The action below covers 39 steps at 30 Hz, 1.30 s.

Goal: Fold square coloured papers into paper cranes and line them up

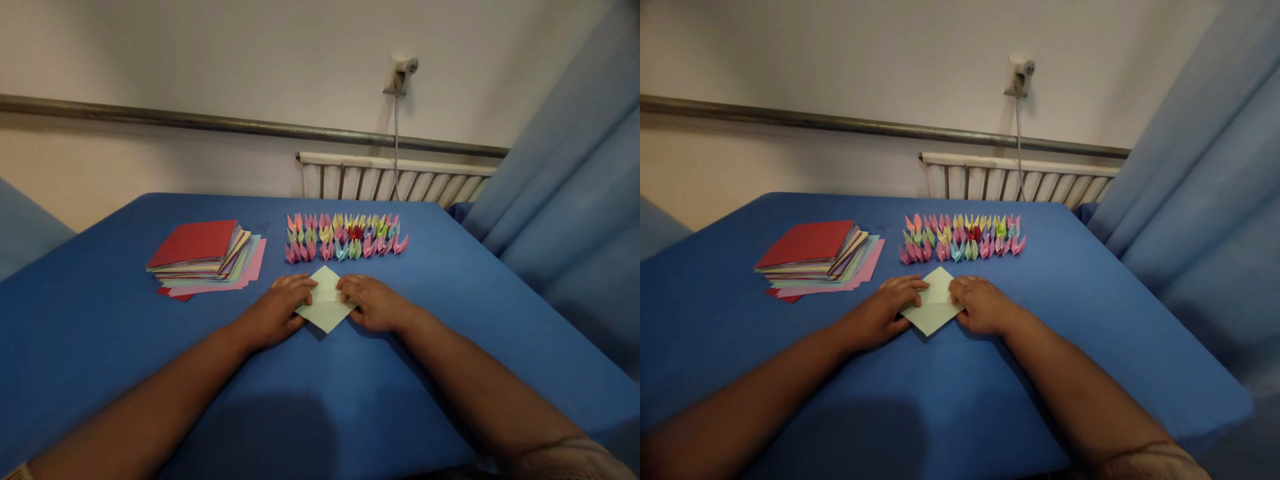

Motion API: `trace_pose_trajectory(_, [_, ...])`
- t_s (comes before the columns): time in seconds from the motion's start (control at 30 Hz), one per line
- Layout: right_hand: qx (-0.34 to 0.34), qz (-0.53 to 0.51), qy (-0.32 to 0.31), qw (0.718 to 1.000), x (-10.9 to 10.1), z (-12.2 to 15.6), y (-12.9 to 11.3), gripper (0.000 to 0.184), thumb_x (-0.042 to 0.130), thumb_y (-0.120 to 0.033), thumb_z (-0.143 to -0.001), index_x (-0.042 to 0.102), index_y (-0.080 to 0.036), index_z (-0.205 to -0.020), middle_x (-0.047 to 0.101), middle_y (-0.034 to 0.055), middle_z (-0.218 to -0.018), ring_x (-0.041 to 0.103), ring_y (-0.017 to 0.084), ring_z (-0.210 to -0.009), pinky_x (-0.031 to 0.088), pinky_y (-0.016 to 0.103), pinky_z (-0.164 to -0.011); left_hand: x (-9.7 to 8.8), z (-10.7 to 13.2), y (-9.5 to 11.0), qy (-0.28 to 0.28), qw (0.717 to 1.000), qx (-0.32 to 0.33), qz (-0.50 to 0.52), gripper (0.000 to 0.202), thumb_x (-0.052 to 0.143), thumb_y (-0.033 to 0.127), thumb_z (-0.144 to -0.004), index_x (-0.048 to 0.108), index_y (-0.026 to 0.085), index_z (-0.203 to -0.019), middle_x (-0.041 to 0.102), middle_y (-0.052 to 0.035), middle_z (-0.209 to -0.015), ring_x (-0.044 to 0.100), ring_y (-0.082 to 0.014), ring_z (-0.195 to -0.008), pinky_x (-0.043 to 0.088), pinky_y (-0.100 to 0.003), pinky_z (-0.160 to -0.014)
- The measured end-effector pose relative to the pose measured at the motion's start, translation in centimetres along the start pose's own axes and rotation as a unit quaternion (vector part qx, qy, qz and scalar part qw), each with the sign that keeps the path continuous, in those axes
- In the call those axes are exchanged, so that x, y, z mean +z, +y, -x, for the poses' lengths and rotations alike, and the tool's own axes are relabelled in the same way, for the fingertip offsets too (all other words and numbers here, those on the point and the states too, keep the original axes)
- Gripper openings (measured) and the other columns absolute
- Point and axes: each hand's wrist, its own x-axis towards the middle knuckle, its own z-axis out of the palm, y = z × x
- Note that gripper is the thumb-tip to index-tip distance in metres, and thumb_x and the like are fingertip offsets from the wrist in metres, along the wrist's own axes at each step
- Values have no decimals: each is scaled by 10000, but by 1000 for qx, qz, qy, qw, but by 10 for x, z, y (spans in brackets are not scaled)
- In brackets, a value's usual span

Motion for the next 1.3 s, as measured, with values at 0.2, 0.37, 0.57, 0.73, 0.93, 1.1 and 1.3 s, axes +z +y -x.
trace_pose_trajectory(0.2, [18, -9, 58, 998, 6, -3, 14, 119, 582, -200, -818, 595, -171, -933, 592, 85, -1067, 537, 199, -981, 412, 359, -896, 2, -6, -14, 22, 995, -91, 34, 213, 534, 357, -845, 642, 210, -954, 626, -95, -1211, 529, -278, -1173, 403, -463, -1003])
trace_pose_trajectory(0.37, [73, 20, 69, 995, 6, -5, 19, 155, 554, -298, -872, 619, -164, -913, 586, 56, -902, 520, 179, -851, 418, 330, -802, 3, -9, -21, 49, 990, -128, 37, 286, 525, 434, -839, 611, 194, -711, 632, -105, -1196, 534, -302, -1160, 406, -470, -994])
trace_pose_trajectory(0.57, [161, 21, 79, 984, 11, -6, 25, 99, 621, -248, -804, 601, -171, -863, 596, 49, -894, 534, 174, -852, 407, 312, -796, 7, -6, -18, 78, 982, -169, 7, 244, 567, 338, -804, 611, 188, -992, 629, -121, -1170, 573, -302, -1083, 434, -474, -947])
trace_pose_trajectory(0.73, [208, 6, 104, 973, 15, -7, 18, 271, 650, -262, -783, 556, -168, -1019, 623, 80, -1000, 579, 185, -860, 430, 317, -777, 5, -7, -7, 71, 996, -55, -29, 334, 489, 164, -829, 586, 201, -1146, 579, -95, -1253, 500, -261, -1181, 377, -441, -1023])
trace_pose_trajectory(0.93, [257, 49, 114, 958, 21, -10, 6, 341, 658, -470, -788, 591, -190, -971, 664, 104, -933, 621, 226, -823, 423, 327, -701, 8, -9, 4, 2, 1000, -7, 12, 263, 449, 159, -866, 634, 212, -1044, 663, -68, -1033, 569, -226, -974, 437, -390, -889])
trace_pose_trajectory(1.1, [271, 64, 122, 953, 24, -10, 6, 308, 685, -492, -761, 607, -221, -886, 672, 48, -749, 609, 198, -659, 384, 299, -588, 10, -10, 0, 20, 999, -20, 41, 209, 488, 234, -870, 640, 220, -1013, 665, -67, -1001, 574, -228, -960, 434, -389, -881])
trace_pose_trajectory(1.3, [239, 47, 102, 965, 25, -13, 4, 183, 640, -385, -814, 605, -206, -828, 642, 60, -836, 594, 197, -765, 421, 312, -670, 8, -8, 1, 32, 997, -58, 42, 234, 505, 278, -864, 634, 210, -1048, 666, -78, -1042, 586, -243, -983, 442, -406, -893])
